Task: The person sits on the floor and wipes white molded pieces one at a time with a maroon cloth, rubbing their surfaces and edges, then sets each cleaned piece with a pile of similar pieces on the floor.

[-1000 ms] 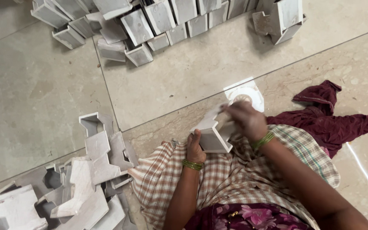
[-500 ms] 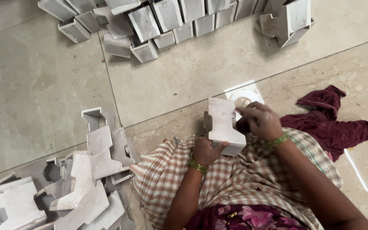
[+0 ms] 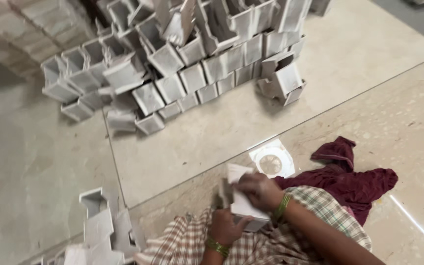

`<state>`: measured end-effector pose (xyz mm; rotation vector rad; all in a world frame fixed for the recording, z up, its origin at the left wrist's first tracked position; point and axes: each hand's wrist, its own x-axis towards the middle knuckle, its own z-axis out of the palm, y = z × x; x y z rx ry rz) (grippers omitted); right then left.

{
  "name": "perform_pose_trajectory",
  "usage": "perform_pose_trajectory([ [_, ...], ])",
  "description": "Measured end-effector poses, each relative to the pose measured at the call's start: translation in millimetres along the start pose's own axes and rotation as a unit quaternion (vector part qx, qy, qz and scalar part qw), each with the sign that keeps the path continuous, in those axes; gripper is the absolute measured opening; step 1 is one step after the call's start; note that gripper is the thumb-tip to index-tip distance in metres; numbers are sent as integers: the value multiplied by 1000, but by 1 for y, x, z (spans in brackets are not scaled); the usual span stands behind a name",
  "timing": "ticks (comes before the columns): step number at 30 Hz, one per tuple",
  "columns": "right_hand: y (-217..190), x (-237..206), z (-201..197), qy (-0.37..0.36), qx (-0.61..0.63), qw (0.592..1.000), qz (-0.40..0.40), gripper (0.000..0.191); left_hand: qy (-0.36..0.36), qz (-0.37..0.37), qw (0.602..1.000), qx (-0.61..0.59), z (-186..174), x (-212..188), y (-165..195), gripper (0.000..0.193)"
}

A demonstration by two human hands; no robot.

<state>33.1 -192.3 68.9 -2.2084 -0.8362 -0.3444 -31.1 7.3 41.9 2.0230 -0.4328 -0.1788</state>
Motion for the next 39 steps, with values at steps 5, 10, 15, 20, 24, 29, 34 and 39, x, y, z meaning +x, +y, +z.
perform_pose_trajectory([
  [5,-23,-10,3,-13,90,995,-37,26,-4,-28,994,110,-12,0,-4,50],
  [10,-3,15,-4,69,71,994,39,18,3,98,995,9,-6,-6,6,41],
  [15,-17,16,11,30,111,992,45,11,0,44,995,92,-11,-4,-10,43],
  [20,-27,-4,22,5,158,983,-91,10,33,-27,986,160,-22,-11,-25,41],
  [24,-12,2,30,7,107,993,-44,6,10,44,991,126,-24,-20,-6,46],
  [29,19,12,36,135,59,984,98,7,-4,137,980,144,-28,-15,18,46],
  [34,45,4,37,257,327,826,380,24,44,15,991,122,-30,-18,-5,51],
  [39,50,6,29,256,520,702,415,30,201,-88,967,-132,-23,-16,-54,52],
])
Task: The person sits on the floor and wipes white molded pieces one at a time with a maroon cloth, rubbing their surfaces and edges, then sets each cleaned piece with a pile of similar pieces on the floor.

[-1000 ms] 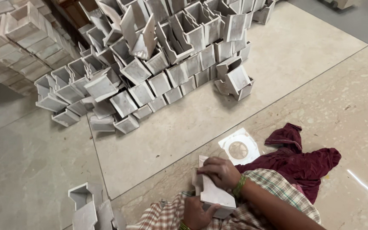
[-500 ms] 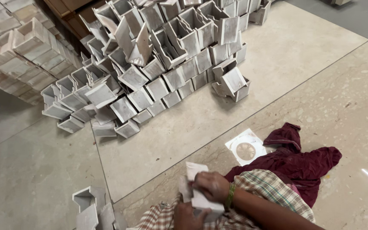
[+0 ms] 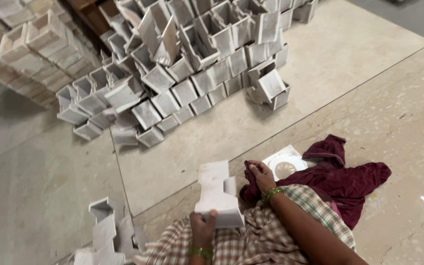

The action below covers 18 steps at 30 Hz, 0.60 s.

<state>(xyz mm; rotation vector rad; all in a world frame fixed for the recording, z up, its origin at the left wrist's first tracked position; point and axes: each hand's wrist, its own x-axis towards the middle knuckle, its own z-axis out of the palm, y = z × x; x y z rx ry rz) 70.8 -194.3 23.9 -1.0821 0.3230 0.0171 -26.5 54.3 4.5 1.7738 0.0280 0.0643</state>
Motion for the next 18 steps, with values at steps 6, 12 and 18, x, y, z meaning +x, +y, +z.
perform_pose_trajectory([
  [6,3,-24,-3,-119,83,951,274,48,-90,54,992,-65,24,-1,-15,54],
  [12,17,-13,-22,-40,106,979,171,46,55,203,939,273,30,0,12,73],
  [18,4,-17,-25,-7,-369,870,-328,18,15,-124,989,-78,35,2,50,108],
])
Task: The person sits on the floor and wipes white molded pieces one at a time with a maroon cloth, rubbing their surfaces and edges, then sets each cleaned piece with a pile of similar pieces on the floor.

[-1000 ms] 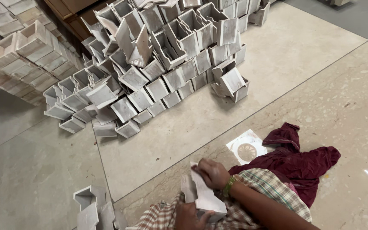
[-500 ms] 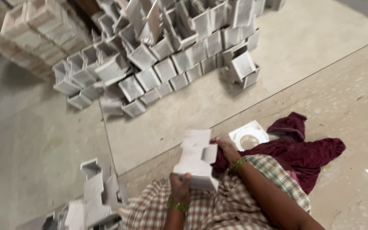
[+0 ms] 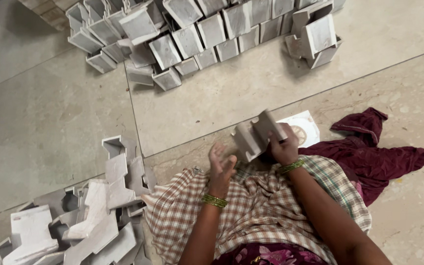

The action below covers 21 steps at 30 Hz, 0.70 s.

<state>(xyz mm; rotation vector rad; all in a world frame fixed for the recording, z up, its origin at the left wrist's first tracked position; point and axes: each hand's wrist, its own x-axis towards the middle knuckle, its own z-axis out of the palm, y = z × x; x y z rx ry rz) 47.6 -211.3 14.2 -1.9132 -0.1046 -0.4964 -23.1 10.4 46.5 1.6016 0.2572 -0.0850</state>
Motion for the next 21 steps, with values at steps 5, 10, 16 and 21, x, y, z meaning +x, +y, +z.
perform_pose_trajectory([
  [5,-27,-7,4,-68,-167,942,-283,45,16,-226,949,-217,13,-3,-6,112],
  [10,-31,-13,1,-171,-148,929,-293,55,18,-194,910,-365,10,0,-37,90],
  [16,-13,-20,-2,-232,-80,955,-169,68,49,-203,918,-336,-16,-1,-45,78],
  [21,-17,-4,-3,-141,-7,990,23,51,75,-124,920,-364,-18,8,-68,69],
])
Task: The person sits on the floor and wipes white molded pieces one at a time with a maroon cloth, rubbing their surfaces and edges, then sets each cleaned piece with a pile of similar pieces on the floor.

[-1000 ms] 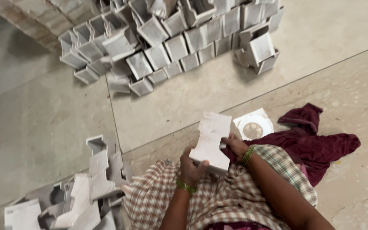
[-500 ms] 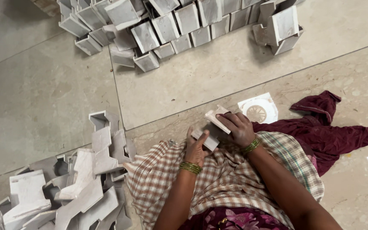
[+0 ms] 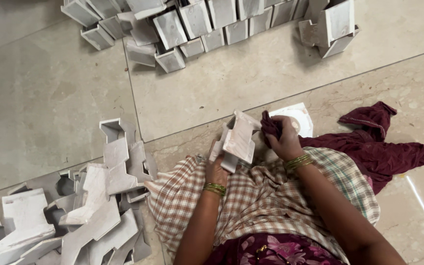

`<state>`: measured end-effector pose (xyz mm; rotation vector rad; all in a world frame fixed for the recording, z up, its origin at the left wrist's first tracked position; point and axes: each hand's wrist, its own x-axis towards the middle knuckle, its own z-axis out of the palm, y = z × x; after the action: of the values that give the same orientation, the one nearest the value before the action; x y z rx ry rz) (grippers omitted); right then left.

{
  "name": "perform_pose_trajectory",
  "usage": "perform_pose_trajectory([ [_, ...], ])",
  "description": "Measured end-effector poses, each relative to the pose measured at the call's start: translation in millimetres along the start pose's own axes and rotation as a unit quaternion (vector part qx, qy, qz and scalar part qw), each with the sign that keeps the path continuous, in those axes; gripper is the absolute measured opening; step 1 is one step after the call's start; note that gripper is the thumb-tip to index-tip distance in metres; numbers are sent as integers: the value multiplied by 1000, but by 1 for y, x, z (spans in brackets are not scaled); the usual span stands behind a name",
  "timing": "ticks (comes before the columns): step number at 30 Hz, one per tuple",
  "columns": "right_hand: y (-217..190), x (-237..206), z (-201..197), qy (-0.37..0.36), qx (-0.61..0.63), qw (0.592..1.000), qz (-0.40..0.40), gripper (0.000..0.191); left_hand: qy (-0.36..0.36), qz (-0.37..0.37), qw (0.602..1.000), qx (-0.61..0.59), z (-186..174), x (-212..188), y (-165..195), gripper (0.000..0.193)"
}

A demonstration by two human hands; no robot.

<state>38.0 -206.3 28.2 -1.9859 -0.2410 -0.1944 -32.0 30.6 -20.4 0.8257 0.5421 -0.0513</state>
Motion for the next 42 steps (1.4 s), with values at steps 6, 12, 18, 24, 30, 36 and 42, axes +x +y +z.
perform_pose_trajectory([
  [6,-71,-3,9,-90,38,955,-282,30,0,-6,999,-43,-2,14,-27,77],
  [12,-76,7,24,-113,-13,959,-260,21,-16,-6,1000,-8,1,9,-32,67],
  [18,-22,23,4,46,-175,978,-105,24,-104,1,993,-58,16,-6,-24,60],
  [24,-37,-22,20,-153,-72,973,-159,21,-14,8,1000,9,8,2,-26,68],
  [30,-34,11,2,-61,-168,957,-229,22,-105,44,993,-4,2,5,-30,70],
  [36,17,39,-36,83,-142,986,23,19,-123,170,963,168,15,3,-10,75],
  [42,47,35,-23,96,-16,984,150,21,-83,335,845,409,30,36,13,56],
])
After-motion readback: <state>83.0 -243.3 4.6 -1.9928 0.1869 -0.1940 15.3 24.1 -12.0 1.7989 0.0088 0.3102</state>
